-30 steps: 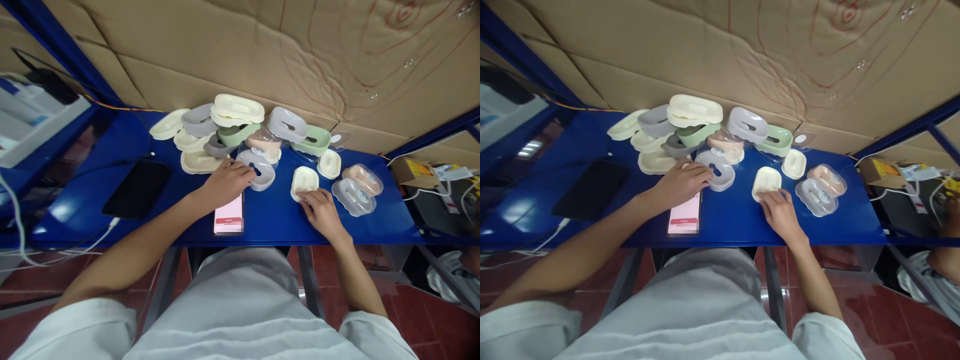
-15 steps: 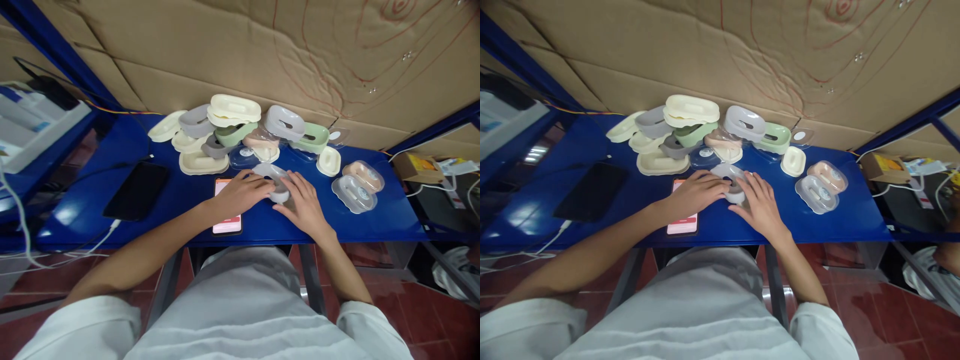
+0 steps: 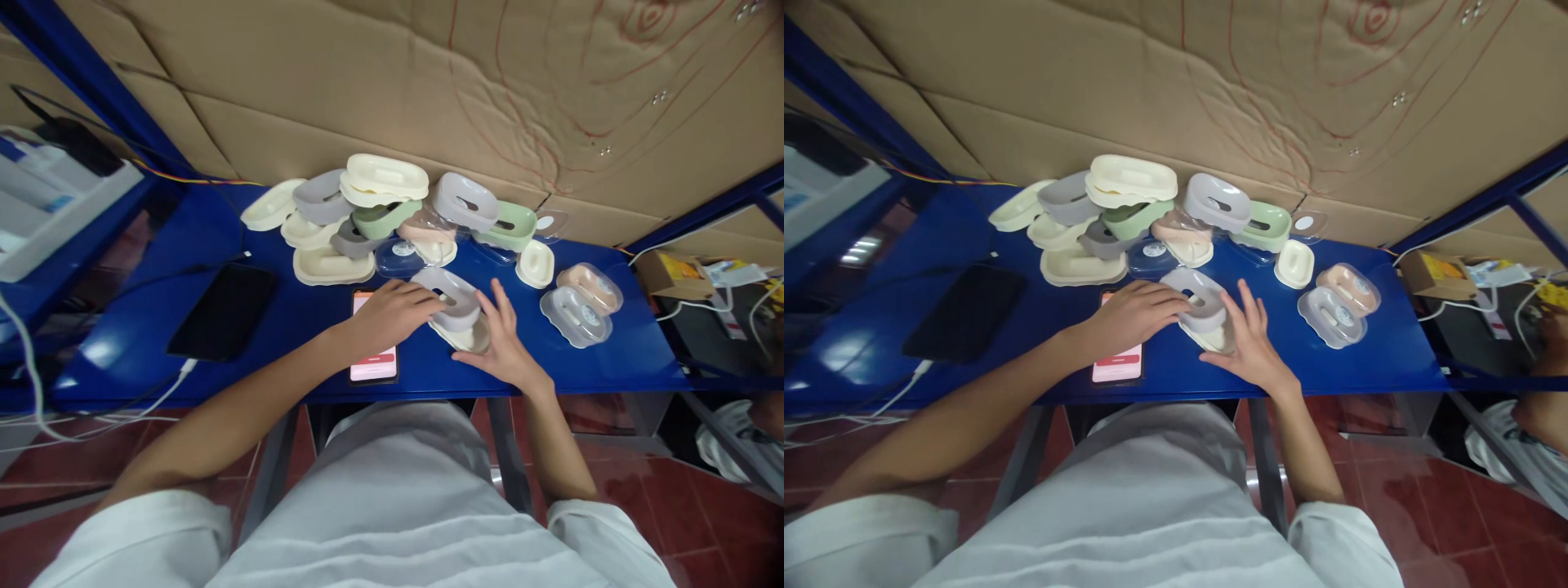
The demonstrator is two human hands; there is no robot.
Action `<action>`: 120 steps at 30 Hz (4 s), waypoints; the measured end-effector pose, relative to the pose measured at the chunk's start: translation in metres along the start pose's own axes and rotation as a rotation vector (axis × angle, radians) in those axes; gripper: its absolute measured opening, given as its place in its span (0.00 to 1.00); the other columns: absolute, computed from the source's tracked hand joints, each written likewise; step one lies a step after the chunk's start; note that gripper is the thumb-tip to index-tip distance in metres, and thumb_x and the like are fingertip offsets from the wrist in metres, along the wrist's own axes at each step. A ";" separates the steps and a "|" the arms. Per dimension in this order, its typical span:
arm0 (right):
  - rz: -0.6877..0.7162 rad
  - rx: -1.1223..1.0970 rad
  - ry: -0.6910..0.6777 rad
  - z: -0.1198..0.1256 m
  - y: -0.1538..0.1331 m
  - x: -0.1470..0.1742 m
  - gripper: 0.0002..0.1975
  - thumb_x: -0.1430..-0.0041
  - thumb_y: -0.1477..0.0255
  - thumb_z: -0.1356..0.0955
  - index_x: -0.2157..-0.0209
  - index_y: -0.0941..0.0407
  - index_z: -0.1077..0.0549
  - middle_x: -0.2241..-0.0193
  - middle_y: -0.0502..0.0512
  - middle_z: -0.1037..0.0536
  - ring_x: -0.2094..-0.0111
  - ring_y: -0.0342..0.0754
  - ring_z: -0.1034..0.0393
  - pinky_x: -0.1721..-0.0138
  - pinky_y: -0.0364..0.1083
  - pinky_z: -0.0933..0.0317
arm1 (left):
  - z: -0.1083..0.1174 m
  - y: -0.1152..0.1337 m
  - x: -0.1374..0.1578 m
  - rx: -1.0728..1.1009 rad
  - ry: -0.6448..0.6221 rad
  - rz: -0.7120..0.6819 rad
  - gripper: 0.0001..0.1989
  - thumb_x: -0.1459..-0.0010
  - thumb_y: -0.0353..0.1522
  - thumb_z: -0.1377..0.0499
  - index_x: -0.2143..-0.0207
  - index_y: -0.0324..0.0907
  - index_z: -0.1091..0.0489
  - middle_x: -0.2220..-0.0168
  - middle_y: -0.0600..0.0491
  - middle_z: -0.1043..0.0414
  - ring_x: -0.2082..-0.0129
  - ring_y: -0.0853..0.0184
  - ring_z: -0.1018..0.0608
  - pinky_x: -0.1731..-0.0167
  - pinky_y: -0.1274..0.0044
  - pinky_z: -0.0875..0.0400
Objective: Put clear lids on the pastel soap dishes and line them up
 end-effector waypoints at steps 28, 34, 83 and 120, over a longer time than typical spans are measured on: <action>0.188 -0.110 0.016 0.013 0.028 -0.075 0.21 0.20 0.66 0.40 0.36 0.47 0.23 0.33 0.57 0.24 0.29 0.57 0.33 0.28 0.66 0.40 | 0.004 -0.017 0.008 0.133 0.052 -0.033 0.12 0.24 0.33 0.45 0.47 0.44 0.23 0.46 0.47 0.20 0.48 0.59 0.19 0.46 0.67 0.26; 0.230 -0.229 -0.034 -0.011 0.024 -0.108 0.24 0.19 0.67 0.43 0.33 0.48 0.26 0.35 0.56 0.22 0.31 0.53 0.30 0.29 0.62 0.36 | 0.003 -0.068 0.003 -0.082 0.033 0.317 0.26 0.33 0.27 0.37 0.33 0.41 0.30 0.30 0.37 0.32 0.31 0.44 0.28 0.34 0.52 0.30; 0.065 -0.016 0.299 -0.002 0.004 0.029 0.28 0.27 0.67 0.28 0.29 0.43 0.29 0.32 0.57 0.26 0.30 0.59 0.30 0.30 0.64 0.32 | -0.002 0.011 0.009 0.023 0.083 -0.181 0.13 0.28 0.36 0.37 0.45 0.42 0.24 0.43 0.41 0.23 0.42 0.52 0.20 0.42 0.62 0.23; -0.486 0.507 0.952 0.123 0.100 0.155 0.47 0.37 0.42 0.28 0.28 0.59 0.32 0.34 0.75 0.27 0.31 0.70 0.33 0.31 0.68 0.38 | 0.028 -0.027 0.009 -0.076 0.250 0.074 0.15 0.25 0.35 0.43 0.41 0.41 0.25 0.41 0.40 0.23 0.41 0.50 0.21 0.39 0.57 0.26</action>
Point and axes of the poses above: each hand's wrist, its own x-axis away from the middle knuckle, its own z-axis out of the back of the hand, y = z × x, the point moved 7 cm from there along -x, towards the middle knuckle
